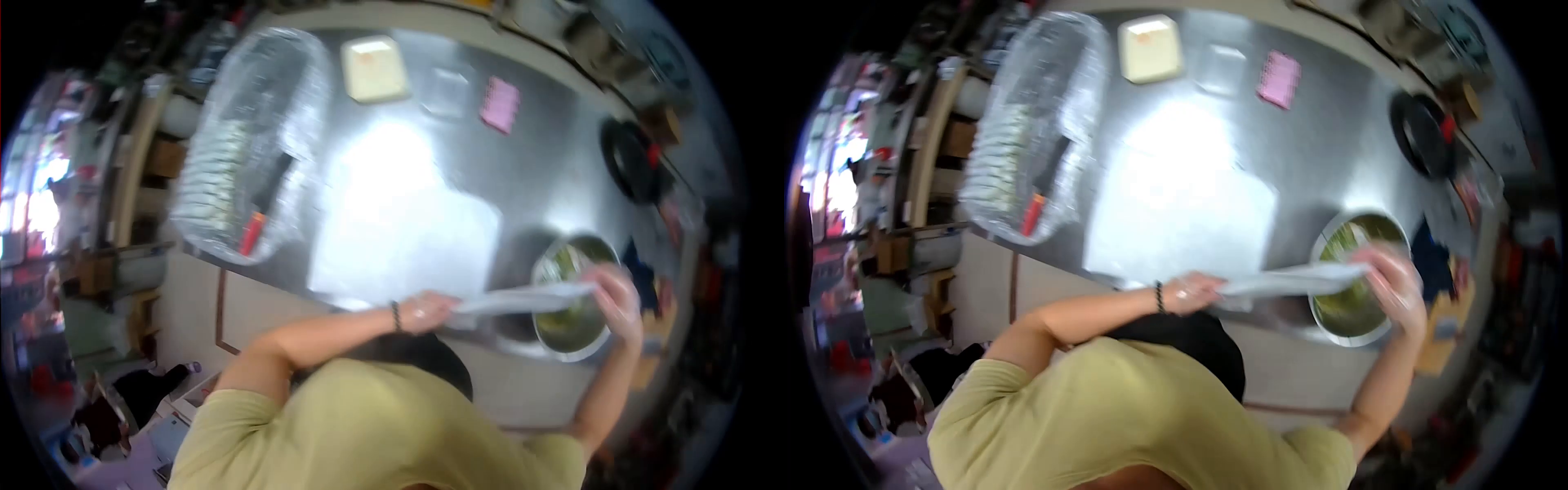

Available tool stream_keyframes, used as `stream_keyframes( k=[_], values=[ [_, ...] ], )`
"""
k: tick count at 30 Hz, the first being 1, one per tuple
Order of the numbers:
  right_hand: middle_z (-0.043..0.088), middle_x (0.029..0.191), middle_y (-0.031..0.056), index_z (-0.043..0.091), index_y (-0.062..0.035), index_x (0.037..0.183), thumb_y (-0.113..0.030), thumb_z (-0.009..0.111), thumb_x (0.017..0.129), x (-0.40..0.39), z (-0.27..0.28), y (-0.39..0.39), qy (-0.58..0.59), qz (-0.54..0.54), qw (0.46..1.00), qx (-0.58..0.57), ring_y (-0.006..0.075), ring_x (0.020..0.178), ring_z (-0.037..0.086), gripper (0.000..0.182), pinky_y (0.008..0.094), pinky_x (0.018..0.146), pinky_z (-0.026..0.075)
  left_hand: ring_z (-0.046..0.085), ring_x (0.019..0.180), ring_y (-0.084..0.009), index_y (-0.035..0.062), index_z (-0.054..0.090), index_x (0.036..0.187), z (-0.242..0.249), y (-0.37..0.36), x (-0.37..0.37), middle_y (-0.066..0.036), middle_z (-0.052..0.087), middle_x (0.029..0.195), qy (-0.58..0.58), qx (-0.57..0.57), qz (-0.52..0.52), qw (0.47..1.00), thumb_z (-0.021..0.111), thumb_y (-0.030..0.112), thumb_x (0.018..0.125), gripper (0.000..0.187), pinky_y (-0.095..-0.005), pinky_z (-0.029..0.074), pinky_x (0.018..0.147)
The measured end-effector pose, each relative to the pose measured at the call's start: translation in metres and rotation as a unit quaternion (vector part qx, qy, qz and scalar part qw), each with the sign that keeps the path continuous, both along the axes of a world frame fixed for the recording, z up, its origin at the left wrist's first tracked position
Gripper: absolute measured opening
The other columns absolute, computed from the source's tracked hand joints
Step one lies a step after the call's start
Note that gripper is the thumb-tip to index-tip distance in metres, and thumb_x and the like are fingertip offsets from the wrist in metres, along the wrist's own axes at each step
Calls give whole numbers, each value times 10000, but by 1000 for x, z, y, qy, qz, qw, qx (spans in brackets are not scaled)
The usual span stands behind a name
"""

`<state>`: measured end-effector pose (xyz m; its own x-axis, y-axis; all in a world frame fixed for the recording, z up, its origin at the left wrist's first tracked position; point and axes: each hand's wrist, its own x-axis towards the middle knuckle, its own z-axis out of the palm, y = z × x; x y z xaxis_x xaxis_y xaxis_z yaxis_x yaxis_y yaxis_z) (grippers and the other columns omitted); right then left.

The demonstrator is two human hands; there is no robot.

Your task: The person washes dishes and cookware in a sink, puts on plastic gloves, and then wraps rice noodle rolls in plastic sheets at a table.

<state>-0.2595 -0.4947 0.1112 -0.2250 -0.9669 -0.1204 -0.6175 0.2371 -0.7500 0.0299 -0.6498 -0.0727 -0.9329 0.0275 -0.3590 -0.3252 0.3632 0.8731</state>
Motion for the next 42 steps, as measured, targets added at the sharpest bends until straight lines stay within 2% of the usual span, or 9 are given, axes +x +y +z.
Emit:
stream_keyframes(
  k=[11, 17, 20, 24, 32, 34, 37, 41, 42],
  values=[
    [549, 981, 27, 522, -13, 1145, -113, 551, 822, 85, -82, -245, -365, -202, 903, -107, 80, 819, 488, 340, 201, 731, 404, 544, 955, -177, 80, 523, 1062, 68, -317, 59, -57, 573, 1002, 35, 348, 439, 828, 639, 263, 795, 344, -353, 467, 799],
    [560, 1088, 82, 463, -4, 1194, -75, 527, 829, 154, -143, -499, -549, -179, 812, -88, 147, 947, 551, 377, 243, 806, 455, 571, 901, -178, -20, 588, 1021, 85, -550, 119, -115, 614, 989, 16, -61, 519, 852, 568, 298, 819, 377, -287, 445, 790],
    [572, 1056, 79, 483, -16, 1174, -78, 533, 820, 181, -162, -588, -531, -218, 816, -60, 143, 910, 561, 362, 246, 757, 467, 535, 973, -184, -67, 382, 1217, 56, -655, 144, -128, 521, 1143, -56, -31, 529, 846, 725, 272, 714, 698, -286, 429, 865],
    [601, 977, 83, 535, -23, 1097, -43, 546, 778, 191, -210, -663, -497, -289, 816, -60, 189, 861, 582, 319, 276, 707, 476, 591, 923, -220, 69, 620, 1027, -9, -731, 159, -111, 624, 1009, -43, -190, 468, 862, 625, 332, 730, 397, -312, 445, 806],
    [616, 979, 99, 552, -21, 1104, -107, 566, 772, 175, -246, -655, -180, -271, 946, -12, 168, 861, 580, 343, 263, 756, 447, 593, 910, -290, 74, 603, 1023, -37, -749, 174, -147, 620, 987, -211, -285, 403, 844, 558, 369, 736, 414, -362, 437, 835],
    [630, 965, 117, 583, -18, 1062, -85, 546, 785, 180, -220, -630, -130, -302, 944, -36, 172, 836, 592, 288, 260, 755, 449, 573, 957, -322, 76, 609, 1029, -28, -763, 186, -171, 598, 1036, -241, -482, 301, 787, 482, 440, 777, 460, -402, 422, 867],
    [633, 919, 69, 594, -33, 1033, -67, 532, 817, 187, -222, -562, -236, -271, 919, -163, 143, 808, 583, 228, 251, 742, 459, 530, 1024, -340, 80, 605, 1042, -58, -826, 232, -175, 571, 1087, -225, -453, 499, 703, 420, 477, 808, 496, -421, 413, 875],
    [624, 861, 37, 603, -48, 992, -85, 524, 832, 236, -195, -424, -266, -216, 938, -46, 135, 773, 578, 182, 260, 714, 476, 542, 1025, -237, 43, 577, 1074, -31, -815, 211, -105, 592, 1093, -6, -555, 403, 728, 440, 338, 888, 375, -364, 410, 887],
    [627, 870, 53, 601, -51, 994, -110, 527, 834, 244, -200, -393, -247, -201, 948, -20, 159, 771, 586, 185, 279, 714, 479, 558, 994, -220, 22, 544, 1107, -14, -789, 179, -118, 595, 1076, 84, -395, 440, 802, 475, 230, 881, 315, -339, 429, 856]
  ],
)
